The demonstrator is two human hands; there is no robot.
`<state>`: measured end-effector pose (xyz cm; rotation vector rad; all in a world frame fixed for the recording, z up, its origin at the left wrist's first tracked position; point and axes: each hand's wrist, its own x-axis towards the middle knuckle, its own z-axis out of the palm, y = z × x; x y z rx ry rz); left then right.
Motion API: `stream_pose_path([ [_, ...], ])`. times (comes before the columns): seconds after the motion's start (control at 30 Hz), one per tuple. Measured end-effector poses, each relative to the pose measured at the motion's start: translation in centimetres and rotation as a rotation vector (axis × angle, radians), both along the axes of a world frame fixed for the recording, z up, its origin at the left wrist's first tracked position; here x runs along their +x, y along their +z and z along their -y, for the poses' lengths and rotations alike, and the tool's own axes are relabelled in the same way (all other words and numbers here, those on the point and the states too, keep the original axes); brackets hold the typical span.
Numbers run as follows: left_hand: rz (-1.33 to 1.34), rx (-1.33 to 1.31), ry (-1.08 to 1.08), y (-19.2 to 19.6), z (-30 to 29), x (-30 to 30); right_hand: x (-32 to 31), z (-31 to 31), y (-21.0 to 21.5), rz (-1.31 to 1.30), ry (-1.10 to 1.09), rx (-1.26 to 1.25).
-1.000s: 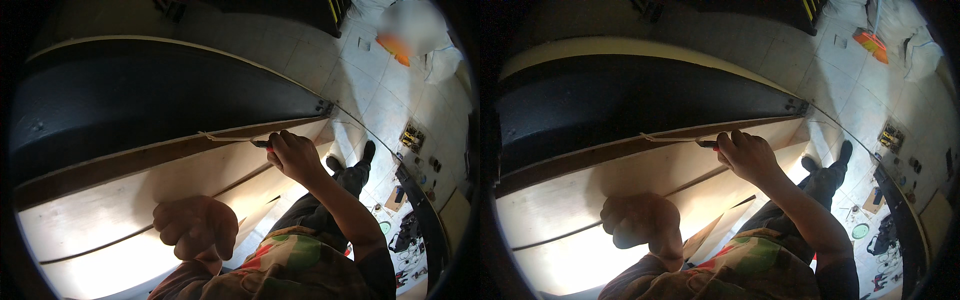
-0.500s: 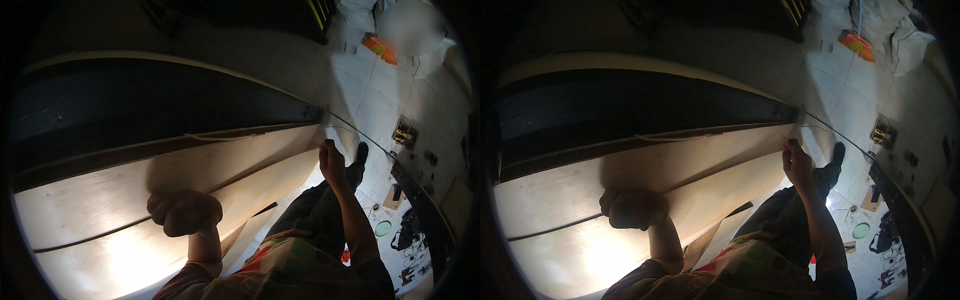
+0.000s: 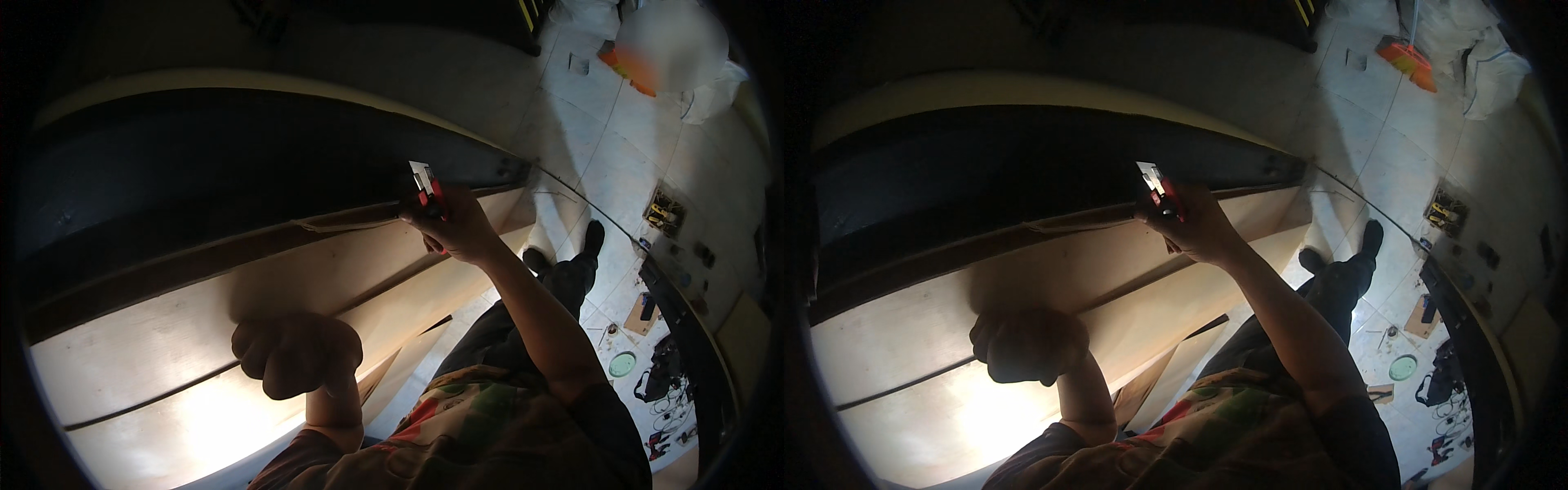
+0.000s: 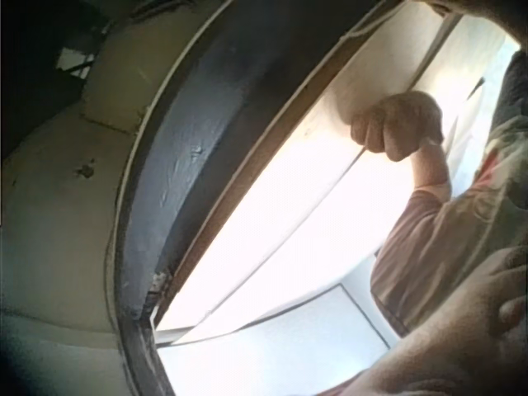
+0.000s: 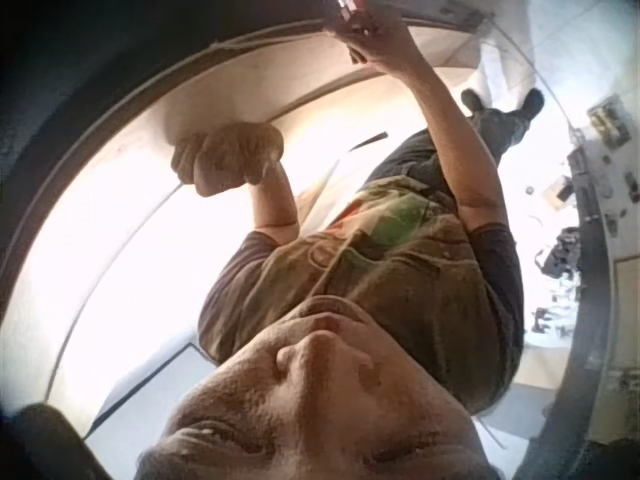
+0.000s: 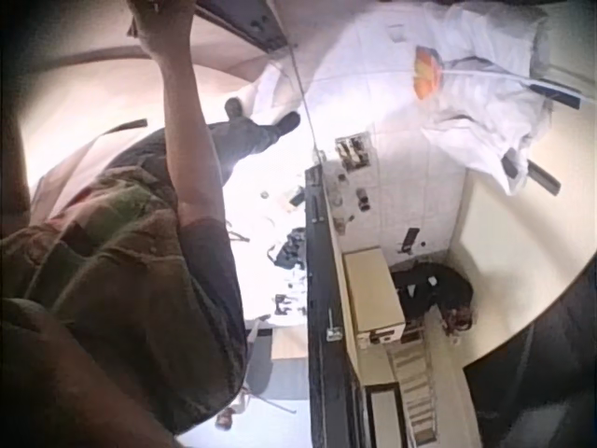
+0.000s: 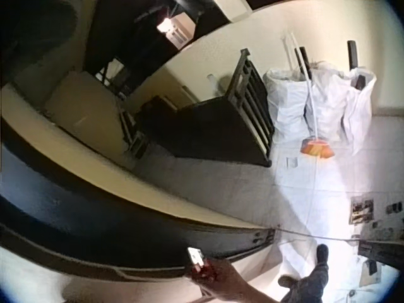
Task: The person uses a red utility knife to cut and trim the edge of a large, light-colored wooden board. They hold the board steady with one hand while scoring and slicing along the edge with the other, occasionally adjusting their position on the floor.
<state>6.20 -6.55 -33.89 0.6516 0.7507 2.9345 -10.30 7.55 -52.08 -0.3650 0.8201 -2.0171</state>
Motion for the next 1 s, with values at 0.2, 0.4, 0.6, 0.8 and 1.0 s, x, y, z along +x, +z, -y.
stream_pose_path([
  [0.2, 0.024, 0.039, 0.027, -0.3, 0.0, 1.0, -0.2, 0.2, 0.5, -0.042, -0.055, 0.039],
  [0.4, 0.046, 0.096, -0.021, -1.0, 1.0, 1.9, -0.2, -0.2, 0.9, 0.066, -0.056, 0.068],
  [0.6, 0.013, 0.069, 0.038, 0.3, -1.6, -0.7, -0.6, -5.3, -8.5, -0.290, -0.518, 0.694],
  [0.8, -0.076, -0.052, 0.066, -0.2, -1.9, -0.7, 0.9, -7.9, 0.7, -0.495, -0.416, 0.755],
  [1.0, -0.807, -1.466, 1.308, -0.3, -1.8, -1.3, 2.3, -6.8, 12.2, -0.717, -0.005, 0.499],
])
